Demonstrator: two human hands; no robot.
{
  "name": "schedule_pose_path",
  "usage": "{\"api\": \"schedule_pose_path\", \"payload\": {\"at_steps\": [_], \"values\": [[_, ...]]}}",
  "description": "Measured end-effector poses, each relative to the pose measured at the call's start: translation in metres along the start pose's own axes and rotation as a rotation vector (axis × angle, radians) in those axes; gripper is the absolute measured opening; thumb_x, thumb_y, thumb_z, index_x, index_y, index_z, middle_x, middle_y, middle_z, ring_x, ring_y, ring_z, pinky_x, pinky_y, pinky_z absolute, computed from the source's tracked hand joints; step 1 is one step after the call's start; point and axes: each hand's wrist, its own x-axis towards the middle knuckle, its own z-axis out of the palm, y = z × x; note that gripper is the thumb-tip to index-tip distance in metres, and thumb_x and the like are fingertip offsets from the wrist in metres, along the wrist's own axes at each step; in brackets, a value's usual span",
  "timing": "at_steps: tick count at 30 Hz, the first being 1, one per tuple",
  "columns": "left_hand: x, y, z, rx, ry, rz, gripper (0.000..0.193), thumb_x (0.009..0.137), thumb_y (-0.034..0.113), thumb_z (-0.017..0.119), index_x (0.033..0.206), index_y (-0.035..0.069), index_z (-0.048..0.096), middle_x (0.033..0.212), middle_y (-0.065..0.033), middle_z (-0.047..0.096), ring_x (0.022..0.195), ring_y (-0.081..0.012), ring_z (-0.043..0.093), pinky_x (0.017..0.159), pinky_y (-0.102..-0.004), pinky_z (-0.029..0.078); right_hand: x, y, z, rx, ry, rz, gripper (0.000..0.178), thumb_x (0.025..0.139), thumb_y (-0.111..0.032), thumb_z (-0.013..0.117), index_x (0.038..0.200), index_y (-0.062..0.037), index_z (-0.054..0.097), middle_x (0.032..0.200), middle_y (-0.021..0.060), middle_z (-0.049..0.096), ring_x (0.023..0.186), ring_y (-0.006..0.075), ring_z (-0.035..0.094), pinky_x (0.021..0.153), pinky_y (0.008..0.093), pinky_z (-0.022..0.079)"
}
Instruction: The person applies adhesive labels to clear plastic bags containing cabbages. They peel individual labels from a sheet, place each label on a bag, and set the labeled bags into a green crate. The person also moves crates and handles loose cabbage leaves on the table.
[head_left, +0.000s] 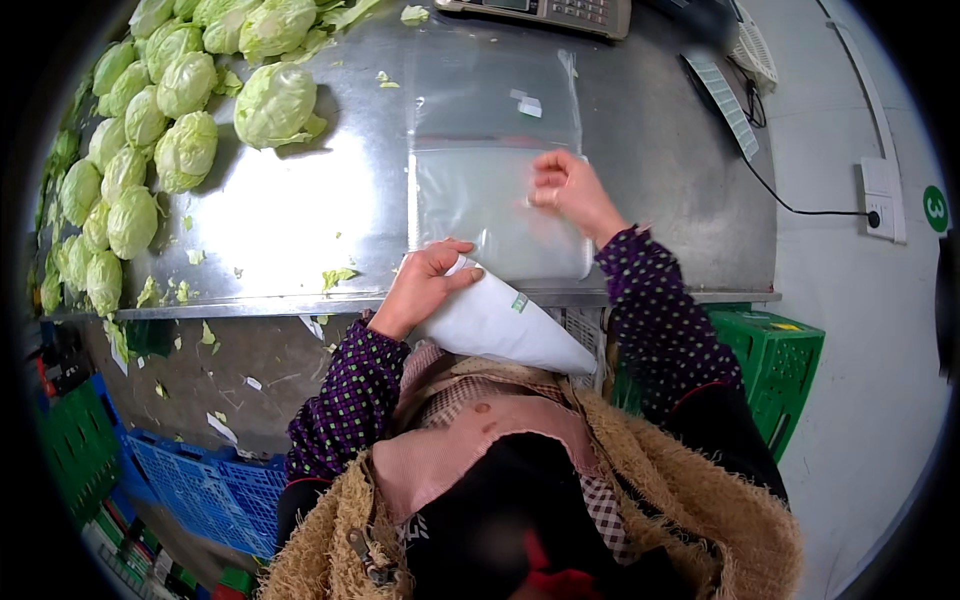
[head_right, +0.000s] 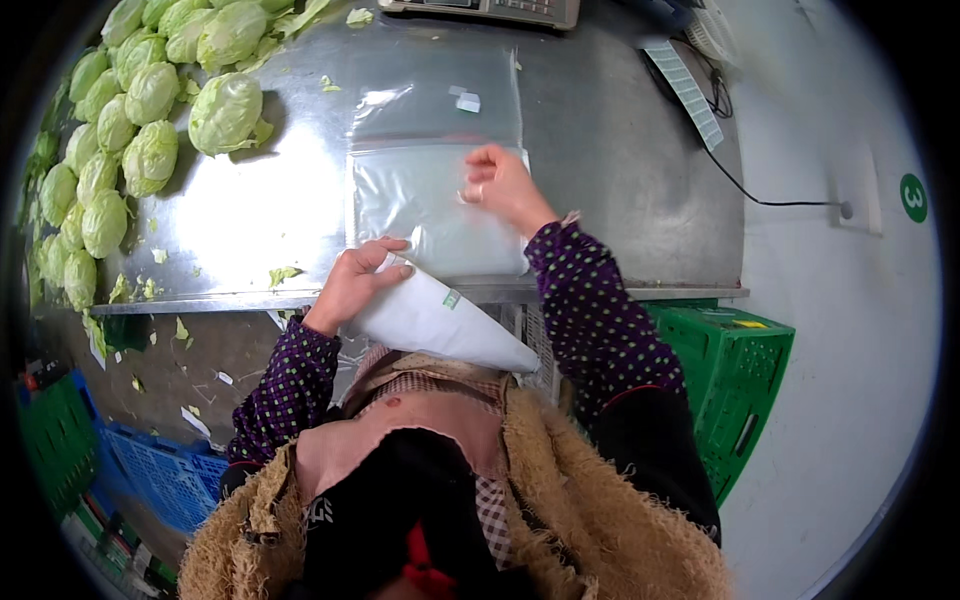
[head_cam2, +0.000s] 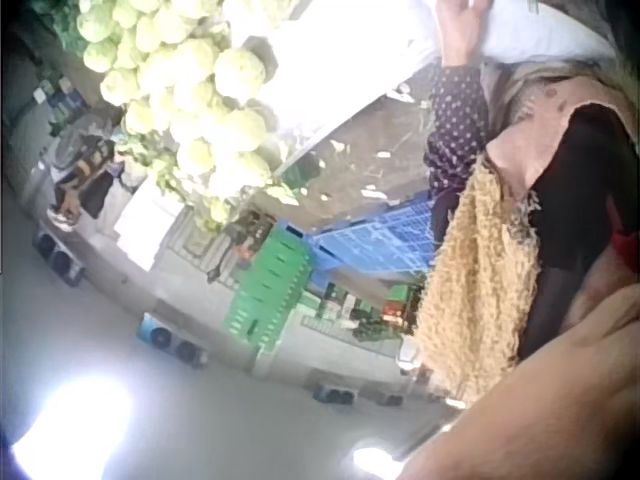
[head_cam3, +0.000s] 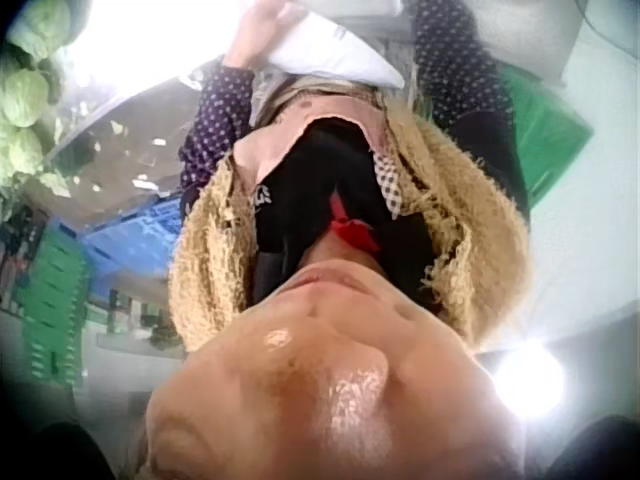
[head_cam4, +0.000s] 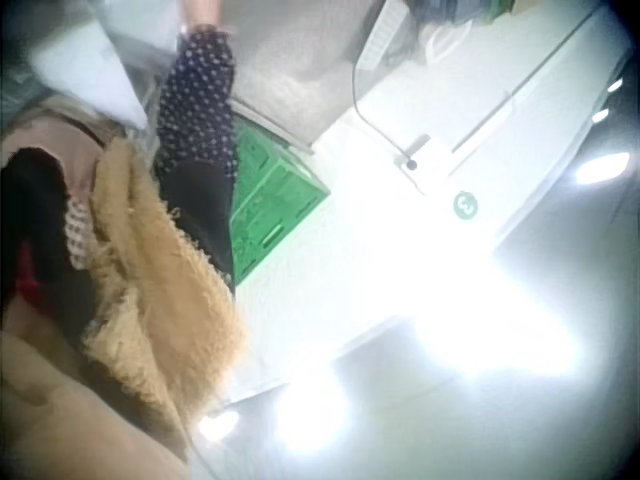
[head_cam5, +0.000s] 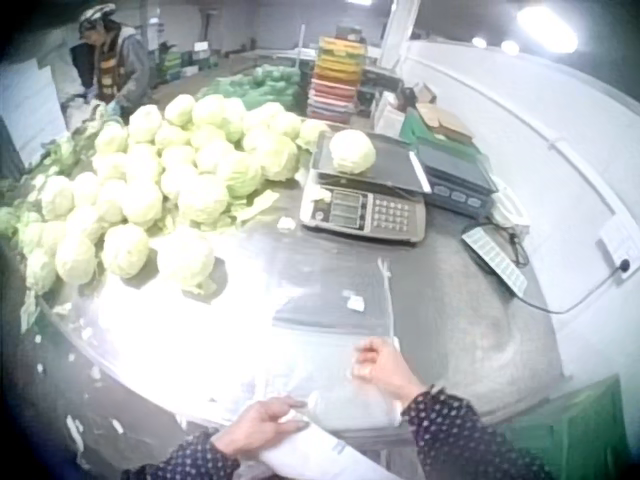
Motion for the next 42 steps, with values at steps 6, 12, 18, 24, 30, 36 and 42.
{"api": "schedule_pose_path", "payload": {"at_steps": [6,12,18,24,30,36,42], "values": [[-0.005,-0.031,0.006,0.19,0.014,0.146,0.031,0.081,0.024,0.068,0.106,0.006,0.065,0.103,-0.0166,0.064,0.095,-0.0293,0.062,0.083,-0.0402,0.049,-0.006,0.001,-0.007,-0.426,-0.006,-0.421,0.031,0.066,-0.009,0.063,0.096,-0.0024,0.065,0.083,0.013,0.059,0.075,0.0282,0.055,0.07,0.0383,0.045],[-0.001,-0.037,0.012,0.168,0.046,0.272,0.027,0.072,0.019,0.068,0.079,-0.005,0.06,0.073,-0.017,0.059,0.067,-0.0243,0.056,0.065,-0.038,0.044,0.01,0.051,-0.018,-0.519,0.093,-0.433,0.039,0.06,-0.002,0.076,0.091,-0.0014,0.053,0.091,0.0102,0.047,0.073,0.0234,0.048,0.069,0.0337,0.043],[0.003,-0.025,0.004,0.209,0.162,0.241,0.026,0.069,0.018,0.068,0.069,-0.006,0.057,0.058,-0.0155,0.054,0.055,-0.0194,0.05,0.055,-0.0386,0.04,0.054,0.08,-0.025,-0.541,0.096,-0.507,0.044,0.058,-0.002,0.082,0.091,-0.0025,0.053,0.089,0.0079,0.046,0.076,0.021,0.048,0.069,0.0322,0.044],[0.006,-0.022,0.018,0.189,0.245,0.185,0.03,0.065,0.019,0.069,0.059,-0.004,0.051,0.049,-0.0087,0.046,0.049,-0.0139,0.042,0.049,-0.0379,0.035,0.046,0.066,-0.023,-0.592,0.069,-0.523,0.044,0.061,-0.004,0.082,0.093,-0.0011,0.053,0.092,0.0102,0.049,0.073,0.0226,0.048,0.07,0.0344,0.044],[0.007,-0.024,0.01,0.171,0.335,0.163,0.035,0.06,0.021,0.072,0.053,-0.003,0.047,0.045,-0.0077,0.041,0.046,-0.0137,0.039,0.046,-0.0382,0.032,0.039,0.063,-0.016,-0.53,0.028,-0.563,0.041,0.065,-0.004,0.08,0.096,-0.0004,0.053,0.091,0.0101,0.048,0.071,0.0215,0.045,0.069,0.035,0.043],[0.027,-0.035,0.025,0.294,0.367,0.12,0.032,0.059,0.028,0.076,0.059,0.0,0.062,0.056,-0.0135,0.058,0.053,-0.0231,0.052,0.055,-0.0425,0.041,0.011,0.036,-0.025,-0.905,0.041,-0.672,0.04,0.08,-0.032,0.066,0.101,0.0021,0.067,0.095,0.0196,0.069,0.084,0.0313,0.064,0.078,0.0428,0.049],[0.024,-0.041,0.028,0.327,0.364,0.064,0.031,0.059,0.026,0.076,0.057,0.0,0.06,0.053,-0.0114,0.056,0.052,-0.0216,0.051,0.056,-0.0424,0.04,0.008,0.025,-0.023,-0.866,0.049,-0.756,0.037,0.077,-0.031,0.065,0.092,0.002,0.069,0.084,0.0186,0.069,0.074,0.0319,0.065,0.074,0.0407,0.051]]}}
